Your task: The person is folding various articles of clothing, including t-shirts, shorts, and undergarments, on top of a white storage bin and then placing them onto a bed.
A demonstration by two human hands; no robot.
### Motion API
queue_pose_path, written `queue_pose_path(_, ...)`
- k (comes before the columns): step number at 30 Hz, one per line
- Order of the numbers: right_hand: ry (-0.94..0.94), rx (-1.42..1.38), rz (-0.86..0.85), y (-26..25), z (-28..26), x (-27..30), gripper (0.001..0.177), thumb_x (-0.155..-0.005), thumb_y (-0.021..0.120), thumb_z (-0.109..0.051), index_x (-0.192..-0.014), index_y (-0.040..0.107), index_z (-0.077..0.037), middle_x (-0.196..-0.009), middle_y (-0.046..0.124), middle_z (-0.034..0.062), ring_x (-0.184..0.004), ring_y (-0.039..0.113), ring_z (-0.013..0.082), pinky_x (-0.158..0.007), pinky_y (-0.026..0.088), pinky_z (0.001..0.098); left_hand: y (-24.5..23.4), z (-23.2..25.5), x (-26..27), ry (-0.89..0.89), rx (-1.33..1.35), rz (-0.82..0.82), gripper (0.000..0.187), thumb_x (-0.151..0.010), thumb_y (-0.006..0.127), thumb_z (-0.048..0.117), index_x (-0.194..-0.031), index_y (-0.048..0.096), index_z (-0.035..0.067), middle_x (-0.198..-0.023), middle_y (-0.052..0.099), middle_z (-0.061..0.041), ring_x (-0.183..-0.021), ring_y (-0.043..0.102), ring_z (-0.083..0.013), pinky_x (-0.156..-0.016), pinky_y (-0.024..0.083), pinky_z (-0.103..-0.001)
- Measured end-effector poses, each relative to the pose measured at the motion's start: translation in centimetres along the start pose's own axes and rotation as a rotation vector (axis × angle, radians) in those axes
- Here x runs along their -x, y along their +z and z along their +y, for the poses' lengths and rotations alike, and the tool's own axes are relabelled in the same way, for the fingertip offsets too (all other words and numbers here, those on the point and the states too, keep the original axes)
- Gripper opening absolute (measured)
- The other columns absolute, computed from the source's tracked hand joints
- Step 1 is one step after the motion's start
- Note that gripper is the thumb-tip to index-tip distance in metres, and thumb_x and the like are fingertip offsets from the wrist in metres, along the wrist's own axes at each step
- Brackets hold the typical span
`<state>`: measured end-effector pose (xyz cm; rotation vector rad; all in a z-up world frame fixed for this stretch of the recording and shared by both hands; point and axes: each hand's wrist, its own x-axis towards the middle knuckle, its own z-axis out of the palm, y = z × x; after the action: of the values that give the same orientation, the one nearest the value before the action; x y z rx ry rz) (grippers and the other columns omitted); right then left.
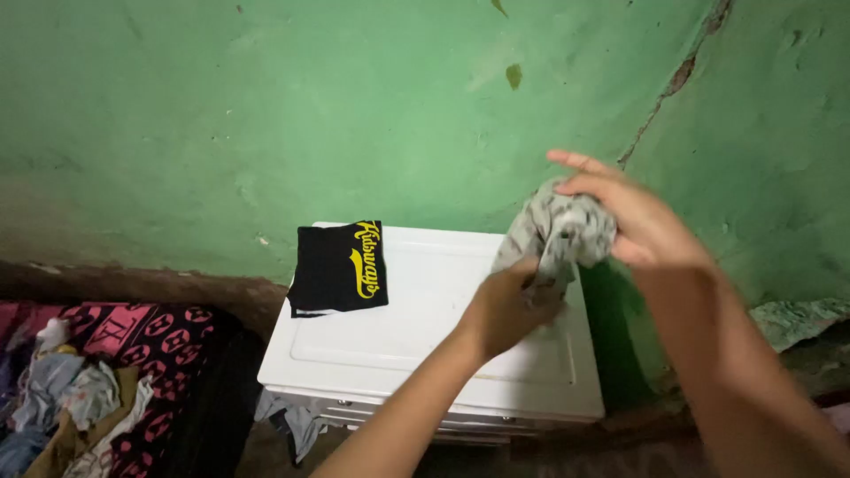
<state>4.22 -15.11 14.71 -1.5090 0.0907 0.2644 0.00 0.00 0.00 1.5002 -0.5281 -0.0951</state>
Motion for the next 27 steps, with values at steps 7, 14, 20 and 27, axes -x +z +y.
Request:
queue_pose_path(7, -0.273, 0.047, 0.056, -8.0, -0.9, -5.0, 0.052, -0.091, 0.057, -0.001, -0.142, 0.060, -0.012, -0.134, 0.062, 0.0100, -0.105, 0.068, 0.0189, -0.079, 0.060, 0.0300, -6.7, 3.0, -0.6, -0.046, -0.379, 0.434, 0.026, -0.094, 0.071, 0.029, -0.109, 0.073, 0.007, -0.069, 0.061, -0.008, -0.061, 0.050, -0.0136, -0.055, 0.044, -0.033)
queue_pose_path(14, -0.157, -0.343, -0.057, -10.2, -1.4, -5.9, 0.047, -0.091, 0.064, -0.001, -0.138, 0.062, -0.002, -0.121, 0.072, 0.0066, -0.108, 0.070, 0.0185, -0.091, 0.060, 0.0310, -10.5, 10.9, -1.4, 0.444, -0.413, 0.423, 0.011, -0.101, 0.062, 0.014, -0.106, 0.063, 0.005, -0.086, 0.063, 0.000, -0.082, 0.057, -0.0085, -0.077, 0.050, -0.027)
queue_pose_path(20, -0.352, -0.590, 0.115, -12.2, -3.8, -4.5, 0.041, -0.088, 0.059, 0.008, -0.128, 0.060, 0.000, -0.119, 0.071, 0.0068, -0.117, 0.071, 0.0250, -0.103, 0.057, 0.0431, -7.3, 10.7, -1.0, 0.305, -0.213, 0.253, 0.010, -0.097, 0.057, 0.010, -0.104, 0.064, 0.007, -0.081, 0.056, 0.004, -0.076, 0.051, -0.0060, -0.067, 0.044, -0.025)
queue_pose_path(27, -1.064, -0.309, -0.103, -4.0, -2.9, -10.1, 0.040, -0.104, 0.064, 0.011, -0.141, 0.055, -0.003, -0.135, 0.061, 0.0086, -0.114, 0.060, 0.0241, -0.106, 0.050, 0.0424, -8.7, 5.1, 0.5, 0.098, -0.114, 0.373, 0.009, -0.094, 0.057, 0.014, -0.101, 0.061, 0.009, -0.069, 0.049, 0.003, -0.064, 0.046, -0.0070, -0.056, 0.039, -0.028)
